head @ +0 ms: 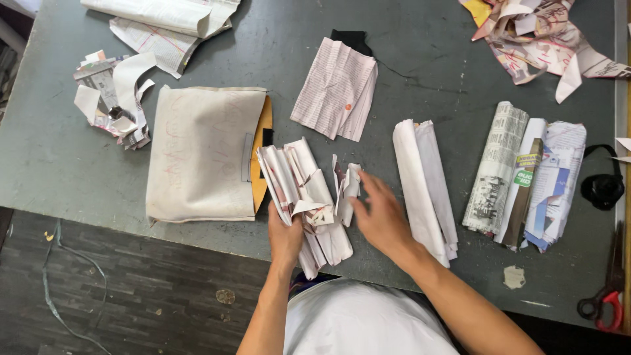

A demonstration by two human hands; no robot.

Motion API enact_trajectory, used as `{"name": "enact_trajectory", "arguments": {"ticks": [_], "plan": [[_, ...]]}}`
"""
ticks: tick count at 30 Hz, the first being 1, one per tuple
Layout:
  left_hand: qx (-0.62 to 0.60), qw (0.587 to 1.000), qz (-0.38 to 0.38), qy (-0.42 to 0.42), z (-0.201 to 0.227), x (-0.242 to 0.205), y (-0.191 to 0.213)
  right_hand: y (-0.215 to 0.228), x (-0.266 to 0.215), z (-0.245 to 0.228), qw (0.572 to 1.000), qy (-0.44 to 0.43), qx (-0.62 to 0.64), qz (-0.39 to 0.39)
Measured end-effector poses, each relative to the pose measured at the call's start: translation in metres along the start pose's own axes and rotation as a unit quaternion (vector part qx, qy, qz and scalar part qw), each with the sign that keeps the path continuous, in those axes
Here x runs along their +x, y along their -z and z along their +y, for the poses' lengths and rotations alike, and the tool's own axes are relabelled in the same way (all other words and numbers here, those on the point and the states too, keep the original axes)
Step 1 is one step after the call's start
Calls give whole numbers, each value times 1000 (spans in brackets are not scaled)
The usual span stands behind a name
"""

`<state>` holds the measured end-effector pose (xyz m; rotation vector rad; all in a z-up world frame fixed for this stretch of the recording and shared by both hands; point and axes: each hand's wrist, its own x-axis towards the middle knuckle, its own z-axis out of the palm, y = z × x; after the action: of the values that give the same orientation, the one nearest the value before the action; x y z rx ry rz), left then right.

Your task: The person folds multiple newspaper sheets on a workbench, aligns edges, and stacks them. They then roll the folded newspapers into tight cylinders and place the rolled bundles into a fabric bag.

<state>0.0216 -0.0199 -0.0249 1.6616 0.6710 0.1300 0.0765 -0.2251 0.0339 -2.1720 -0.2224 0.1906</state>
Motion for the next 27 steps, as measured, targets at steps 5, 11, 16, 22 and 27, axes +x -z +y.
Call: {"name": "enact_trajectory", "arguments": {"ticks": [5, 11, 16, 22, 27], "plan": [[75, 997, 15, -21, 8, -4, -7, -38, 42, 7, 981, -64, -181, 10], [37, 999, 3, -15, 4, -8, -5, -53, 57, 47, 994, 10, -94, 55], [47, 997, -5, -59, 12, -12, -3, -51, 59, 43, 996, -16, -59, 65], [-80, 995, -38, 46, 15, -15, -2, -34, 51, -7, 994, -35, 89, 54], [-69, 997, -20, 23, 5, -14, -4, -30, 39, -36, 975, 63, 208, 45]]}}
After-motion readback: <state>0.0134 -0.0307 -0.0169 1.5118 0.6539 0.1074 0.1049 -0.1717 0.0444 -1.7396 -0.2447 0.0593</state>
